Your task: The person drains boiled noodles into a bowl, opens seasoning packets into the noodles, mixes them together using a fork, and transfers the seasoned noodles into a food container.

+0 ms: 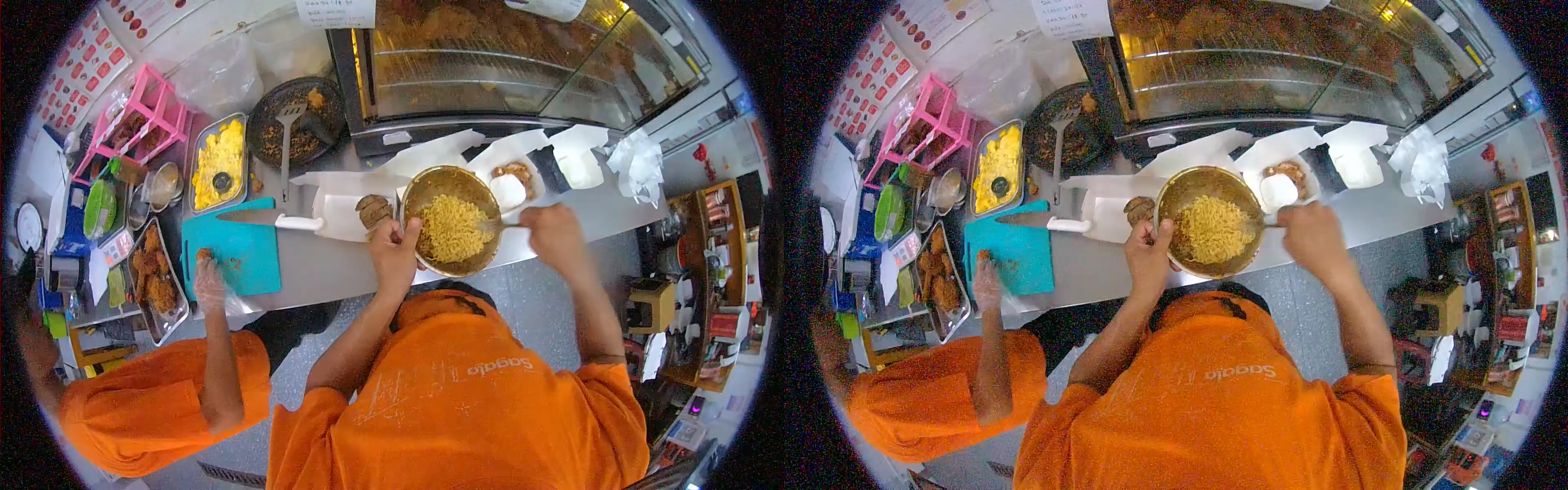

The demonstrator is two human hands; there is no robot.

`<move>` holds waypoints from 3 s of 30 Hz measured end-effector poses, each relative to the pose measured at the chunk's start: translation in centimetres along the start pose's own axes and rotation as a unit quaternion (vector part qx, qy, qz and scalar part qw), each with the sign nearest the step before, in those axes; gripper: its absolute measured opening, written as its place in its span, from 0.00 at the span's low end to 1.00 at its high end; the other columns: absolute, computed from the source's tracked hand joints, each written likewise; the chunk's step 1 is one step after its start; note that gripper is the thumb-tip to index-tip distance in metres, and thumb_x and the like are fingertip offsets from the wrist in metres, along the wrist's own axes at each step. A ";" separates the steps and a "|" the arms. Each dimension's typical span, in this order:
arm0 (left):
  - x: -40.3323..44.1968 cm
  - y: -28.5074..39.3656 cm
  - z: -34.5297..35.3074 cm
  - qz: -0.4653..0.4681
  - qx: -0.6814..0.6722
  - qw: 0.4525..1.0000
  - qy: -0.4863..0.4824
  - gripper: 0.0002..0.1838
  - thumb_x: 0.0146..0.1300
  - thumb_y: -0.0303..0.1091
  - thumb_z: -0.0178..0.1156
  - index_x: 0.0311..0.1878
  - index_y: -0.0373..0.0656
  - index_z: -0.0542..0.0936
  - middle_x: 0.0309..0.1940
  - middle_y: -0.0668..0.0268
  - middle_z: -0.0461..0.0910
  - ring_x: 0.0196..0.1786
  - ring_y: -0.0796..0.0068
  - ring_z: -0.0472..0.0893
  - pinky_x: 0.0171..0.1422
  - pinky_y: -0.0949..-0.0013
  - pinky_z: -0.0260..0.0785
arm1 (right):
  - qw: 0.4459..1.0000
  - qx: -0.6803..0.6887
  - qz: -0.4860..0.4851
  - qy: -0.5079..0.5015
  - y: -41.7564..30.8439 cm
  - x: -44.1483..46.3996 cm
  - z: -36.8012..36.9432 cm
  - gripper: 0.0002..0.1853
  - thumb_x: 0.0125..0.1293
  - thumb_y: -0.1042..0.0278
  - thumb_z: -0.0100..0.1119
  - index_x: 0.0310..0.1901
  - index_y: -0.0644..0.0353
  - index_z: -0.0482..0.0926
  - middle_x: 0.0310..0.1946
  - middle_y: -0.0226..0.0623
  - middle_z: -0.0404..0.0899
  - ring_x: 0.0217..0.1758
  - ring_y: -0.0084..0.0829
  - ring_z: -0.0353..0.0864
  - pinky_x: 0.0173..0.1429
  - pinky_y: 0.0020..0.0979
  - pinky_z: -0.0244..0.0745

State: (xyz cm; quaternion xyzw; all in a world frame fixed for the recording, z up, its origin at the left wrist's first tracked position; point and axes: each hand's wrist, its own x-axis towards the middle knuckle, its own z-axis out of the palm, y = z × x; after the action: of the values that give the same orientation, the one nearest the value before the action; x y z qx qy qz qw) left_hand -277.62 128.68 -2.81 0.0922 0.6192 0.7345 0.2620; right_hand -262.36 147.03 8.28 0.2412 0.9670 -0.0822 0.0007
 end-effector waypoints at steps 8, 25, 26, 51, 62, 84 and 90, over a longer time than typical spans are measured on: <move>-0.1 -0.4 0.7 0.000 0.075 0.996 -0.047 0.21 0.65 0.39 0.63 0.24 0.42 0.63 0.15 0.69 0.68 0.13 0.80 0.72 0.10 0.73 0.64 | 0.938 0.346 0.001 0.001 1.5 2.4 12.1 0.07 0.63 0.68 0.59 0.38 0.59 0.85 0.22 0.37 0.79 0.21 0.27 0.73 0.28 0.35 0.69; -1.3 -0.7 3.2 0.037 -0.046 0.998 0.021 0.18 0.68 0.41 0.59 0.26 0.44 0.65 0.17 0.72 0.67 0.13 0.82 0.69 0.12 0.74 0.66 | 0.996 0.027 -0.074 -0.047 0.7 0.6 3.2 0.10 0.54 0.76 0.59 0.38 0.54 0.84 0.28 0.45 0.83 0.31 0.45 0.83 0.38 0.38 0.79; -1.4 -0.8 3.5 0.038 -0.052 0.997 0.035 0.18 0.68 0.41 0.60 0.26 0.45 0.65 0.17 0.72 0.67 0.13 0.82 0.68 0.11 0.74 0.66 | 0.996 0.001 -0.090 -0.012 1.9 0.9 2.9 0.12 0.49 0.76 0.58 0.37 0.54 0.84 0.25 0.47 0.82 0.30 0.49 0.82 0.39 0.42 0.79; -9.2 -4.5 11.9 -0.020 0.015 0.994 0.109 0.21 0.67 0.39 0.61 0.22 0.46 0.62 0.14 0.71 0.66 0.11 0.82 0.68 0.10 0.74 0.63 | 0.953 0.015 -0.290 -0.083 12.2 0.7 0.6 0.10 0.54 0.74 0.53 0.35 0.55 0.84 0.31 0.49 0.82 0.41 0.44 0.82 0.44 0.45 0.77; -13.1 -4.6 12.6 0.045 0.012 0.984 0.169 0.22 0.66 0.39 0.62 0.23 0.45 0.61 0.14 0.73 0.63 0.11 0.82 0.68 0.10 0.73 0.62 | 0.975 0.210 -0.069 -0.013 11.7 -7.4 3.2 0.10 0.55 0.76 0.54 0.38 0.58 0.82 0.28 0.50 0.81 0.34 0.54 0.79 0.47 0.48 0.71; -39.2 -5.6 6.8 0.090 -0.013 0.980 0.177 0.19 0.66 0.36 0.61 0.23 0.44 0.64 0.14 0.71 0.68 0.12 0.84 0.69 0.10 0.74 0.62 | 0.976 0.214 -0.041 0.027 4.5 -35.5 1.2 0.07 0.61 0.68 0.59 0.37 0.60 0.83 0.30 0.47 0.83 0.36 0.47 0.83 0.42 0.42 0.74; -44.9 -5.9 5.4 0.136 0.029 0.970 0.198 0.17 0.67 0.37 0.60 0.25 0.45 0.67 0.15 0.70 0.71 0.13 0.83 0.70 0.11 0.74 0.62 | 0.994 0.101 -0.034 0.009 8.9 -42.1 -1.6 0.07 0.60 0.69 0.56 0.32 0.57 0.85 0.31 0.49 0.82 0.37 0.52 0.81 0.48 0.46 0.74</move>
State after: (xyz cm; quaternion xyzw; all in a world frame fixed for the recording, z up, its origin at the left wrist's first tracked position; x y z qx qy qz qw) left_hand -235.56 111.54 1.16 0.0355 0.6616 0.7485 0.0292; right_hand -220.96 135.47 10.20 0.2079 0.9614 -0.1768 -0.0352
